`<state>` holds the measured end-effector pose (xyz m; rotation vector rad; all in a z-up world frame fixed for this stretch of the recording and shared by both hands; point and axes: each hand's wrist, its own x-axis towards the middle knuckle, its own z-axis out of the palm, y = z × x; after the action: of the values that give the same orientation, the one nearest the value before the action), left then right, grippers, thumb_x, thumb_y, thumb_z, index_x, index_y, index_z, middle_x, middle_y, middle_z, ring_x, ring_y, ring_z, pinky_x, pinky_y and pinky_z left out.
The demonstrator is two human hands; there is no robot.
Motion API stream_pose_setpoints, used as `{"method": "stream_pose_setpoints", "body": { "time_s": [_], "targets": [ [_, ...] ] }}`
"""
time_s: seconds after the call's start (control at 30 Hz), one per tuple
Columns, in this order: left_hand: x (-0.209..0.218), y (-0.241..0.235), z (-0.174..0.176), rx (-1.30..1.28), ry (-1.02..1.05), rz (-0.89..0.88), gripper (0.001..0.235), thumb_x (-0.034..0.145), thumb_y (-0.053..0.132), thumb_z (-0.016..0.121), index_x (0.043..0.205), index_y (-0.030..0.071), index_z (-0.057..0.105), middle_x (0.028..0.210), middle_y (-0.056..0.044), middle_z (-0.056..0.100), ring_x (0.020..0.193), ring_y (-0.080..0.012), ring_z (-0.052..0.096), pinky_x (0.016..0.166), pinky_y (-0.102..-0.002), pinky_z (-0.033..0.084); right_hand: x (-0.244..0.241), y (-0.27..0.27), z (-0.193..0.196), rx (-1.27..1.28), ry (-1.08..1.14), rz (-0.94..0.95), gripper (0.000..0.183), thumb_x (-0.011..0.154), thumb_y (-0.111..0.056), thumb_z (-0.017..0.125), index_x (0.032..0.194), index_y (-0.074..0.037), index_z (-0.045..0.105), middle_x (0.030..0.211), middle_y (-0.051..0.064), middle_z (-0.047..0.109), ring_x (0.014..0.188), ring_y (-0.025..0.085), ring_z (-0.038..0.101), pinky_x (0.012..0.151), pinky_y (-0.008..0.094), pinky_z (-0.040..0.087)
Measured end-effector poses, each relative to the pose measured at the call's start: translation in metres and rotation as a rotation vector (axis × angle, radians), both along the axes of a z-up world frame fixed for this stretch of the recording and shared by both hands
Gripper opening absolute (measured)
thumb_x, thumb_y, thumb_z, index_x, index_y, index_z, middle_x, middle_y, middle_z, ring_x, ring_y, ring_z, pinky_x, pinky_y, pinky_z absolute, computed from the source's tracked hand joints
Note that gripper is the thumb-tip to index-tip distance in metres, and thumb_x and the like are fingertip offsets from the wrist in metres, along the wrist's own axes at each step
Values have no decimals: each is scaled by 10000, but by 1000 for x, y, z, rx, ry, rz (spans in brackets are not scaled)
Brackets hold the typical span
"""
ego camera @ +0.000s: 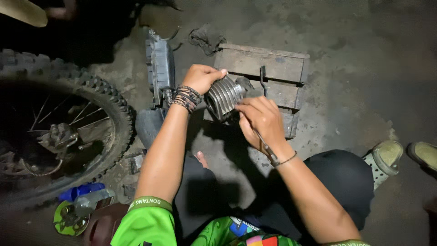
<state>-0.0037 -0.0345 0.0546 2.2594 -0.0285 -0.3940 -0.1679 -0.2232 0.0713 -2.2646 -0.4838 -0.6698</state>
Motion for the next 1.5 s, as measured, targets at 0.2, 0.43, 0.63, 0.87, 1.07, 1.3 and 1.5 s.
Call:
{"method": "stream_pose_setpoints", "body": {
  "time_s": [0.2, 0.43, 0.63, 0.87, 1.07, 1.3, 1.5],
  "targets": [
    [-7, -7, 15, 30, -27, -33, 281, 739, 445, 784, 908, 222, 821, 832, -43, 780, 1000, -265, 732, 860, -356, 567, 1, -6, 10, 37, 9, 39, 188, 940, -57, 622, 1052, -59, 772, 1070, 126, 741, 977, 354, 683, 792, 439, 502],
    [2, 1, -3, -25, -7, -15, 269, 750, 426, 778, 914, 217, 822, 832, -31, 784, 980, -225, 739, 857, -338, 564, -2, -3, -3, 55, 44, 70, 168, 937, -66, 631, 1021, -62, 777, 1041, 126, 754, 942, 350, 701, 774, 434, 519],
    [16, 7, -23, -44, 22, -21, 298, 750, 462, 784, 928, 226, 821, 881, -29, 786, 988, -215, 734, 873, -321, 555, -3, 8, -8, 44, 3, 43, 190, 941, -33, 624, 1070, -24, 764, 1101, 169, 743, 974, 380, 715, 815, 454, 556],
    [20, 11, -30, -79, 24, -47, 340, 798, 490, 778, 950, 189, 821, 933, -77, 787, 1021, -248, 731, 873, -335, 546, 1, 12, -4, 77, 22, 13, 179, 936, -46, 629, 1045, -48, 771, 1058, 145, 749, 950, 370, 735, 844, 451, 579],
    [10, -2, -1, -22, 40, -93, 339, 776, 511, 775, 939, 218, 819, 1011, -80, 785, 1117, -278, 701, 929, -352, 536, 2, 6, -20, 95, 30, -30, 174, 929, -89, 635, 1021, -109, 782, 1055, 73, 754, 973, 312, 743, 932, 441, 570],
    [17, -4, -8, -65, -7, -219, 348, 869, 455, 757, 955, 121, 810, 919, -130, 770, 1060, -310, 707, 920, -396, 538, 4, 6, -1, 151, 20, -32, 140, 915, -60, 649, 967, -48, 778, 1020, 156, 756, 955, 406, 735, 1011, 521, 520],
    [22, -7, -13, 17, 16, -206, 320, 776, 507, 778, 909, 218, 816, 853, -48, 773, 1001, -227, 723, 865, -334, 548, 0, 7, 1, 203, 62, -27, 158, 928, -79, 616, 961, -77, 770, 1001, 121, 748, 938, 373, 738, 923, 492, 566]
  ]
}}
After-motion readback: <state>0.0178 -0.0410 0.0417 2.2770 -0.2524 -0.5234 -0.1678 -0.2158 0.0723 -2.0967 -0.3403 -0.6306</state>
